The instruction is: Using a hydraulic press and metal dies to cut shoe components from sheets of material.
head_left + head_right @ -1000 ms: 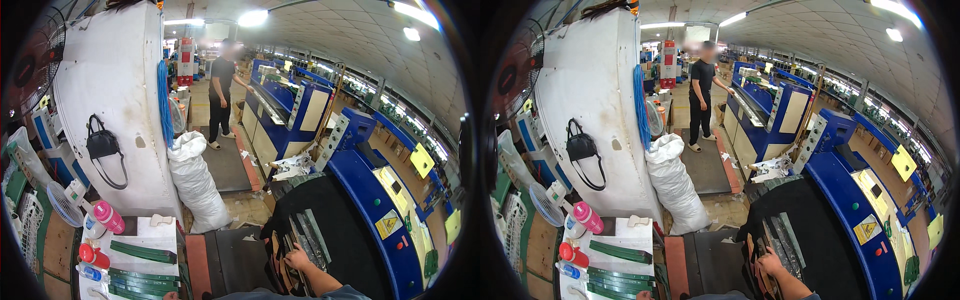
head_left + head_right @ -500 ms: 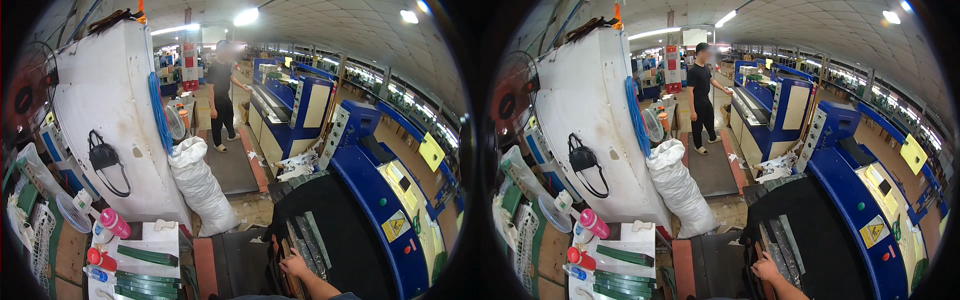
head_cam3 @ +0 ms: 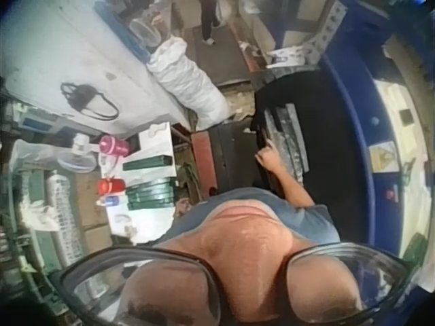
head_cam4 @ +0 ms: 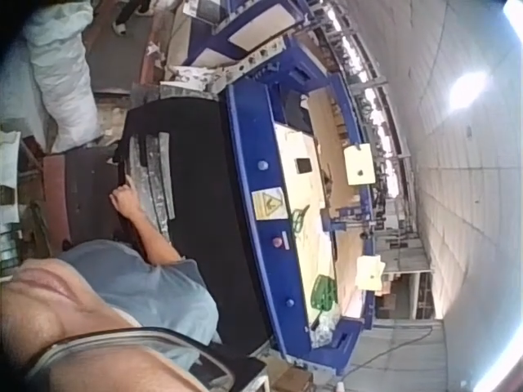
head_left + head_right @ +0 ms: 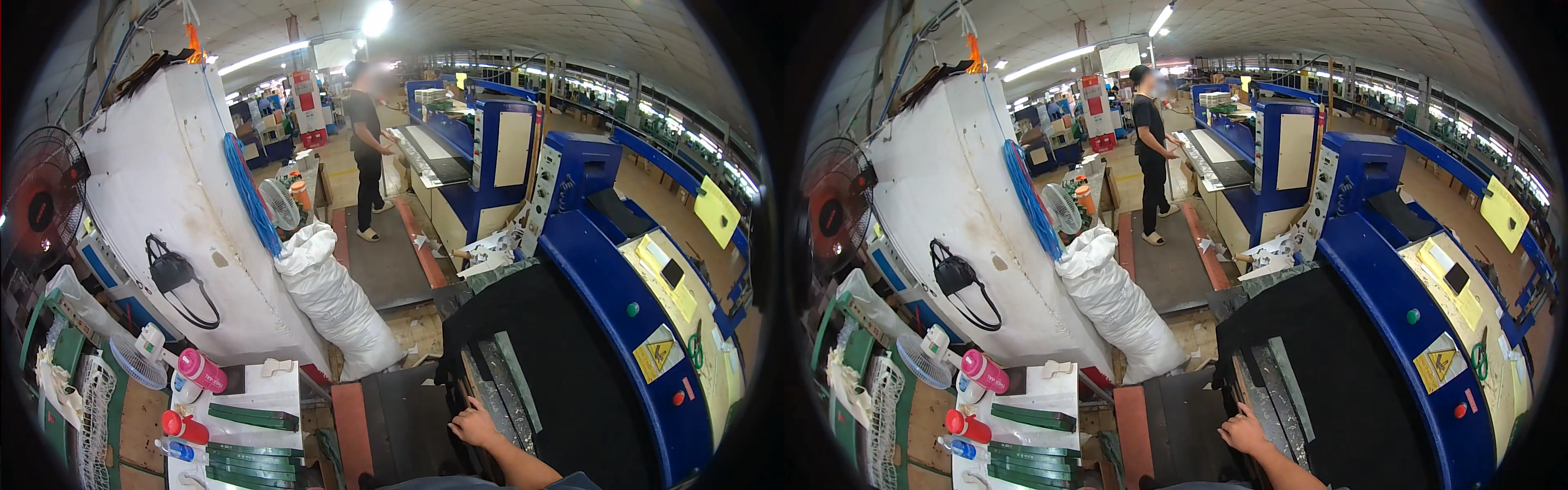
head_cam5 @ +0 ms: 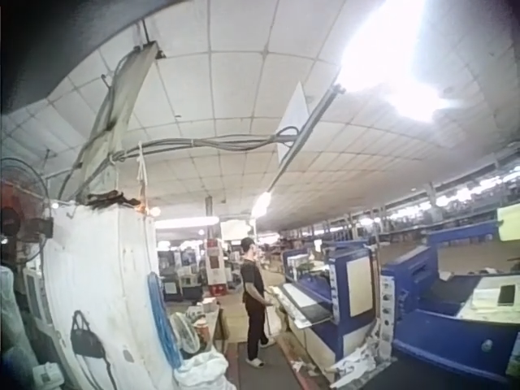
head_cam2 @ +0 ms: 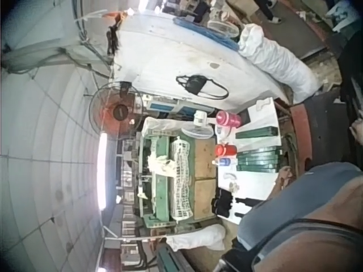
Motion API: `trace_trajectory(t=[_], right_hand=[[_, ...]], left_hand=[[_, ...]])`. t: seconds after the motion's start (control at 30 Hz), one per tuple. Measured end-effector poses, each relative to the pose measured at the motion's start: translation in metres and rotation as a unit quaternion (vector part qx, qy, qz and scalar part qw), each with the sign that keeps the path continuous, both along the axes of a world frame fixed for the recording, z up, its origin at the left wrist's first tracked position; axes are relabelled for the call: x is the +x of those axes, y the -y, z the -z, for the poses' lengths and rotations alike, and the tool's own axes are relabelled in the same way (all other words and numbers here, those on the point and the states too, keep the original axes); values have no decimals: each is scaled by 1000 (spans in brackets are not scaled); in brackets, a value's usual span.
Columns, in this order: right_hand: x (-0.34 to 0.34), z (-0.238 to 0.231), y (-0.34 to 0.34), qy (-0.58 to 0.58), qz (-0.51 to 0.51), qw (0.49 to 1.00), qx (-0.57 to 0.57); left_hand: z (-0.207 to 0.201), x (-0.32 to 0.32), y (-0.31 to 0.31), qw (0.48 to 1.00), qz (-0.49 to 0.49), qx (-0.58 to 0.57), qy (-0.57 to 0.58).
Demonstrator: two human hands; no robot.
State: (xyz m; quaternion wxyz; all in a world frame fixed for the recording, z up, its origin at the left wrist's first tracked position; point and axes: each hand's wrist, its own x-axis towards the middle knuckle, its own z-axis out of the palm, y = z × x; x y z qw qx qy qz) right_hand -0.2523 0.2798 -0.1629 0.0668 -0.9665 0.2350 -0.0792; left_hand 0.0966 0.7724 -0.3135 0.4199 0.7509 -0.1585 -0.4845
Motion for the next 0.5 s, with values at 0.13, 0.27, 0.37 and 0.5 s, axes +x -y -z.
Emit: trace_trajectory(t=[0.13,0.27,0.37,0.5], right_hand=[[4,-2,-1,7,-7,1000,3],[8,-5,0,15,-3,1000,5],[7,-4,-1,27,3,1000,13],[4,-5,0,72,9,997,32]], left_hand=[[13,-3,6,943,-144,-28,-299],[36,-39,5,991,42,121,-36],[40,-64,4,967,138,197,89],[33,-66,1,968,117,215,53]])
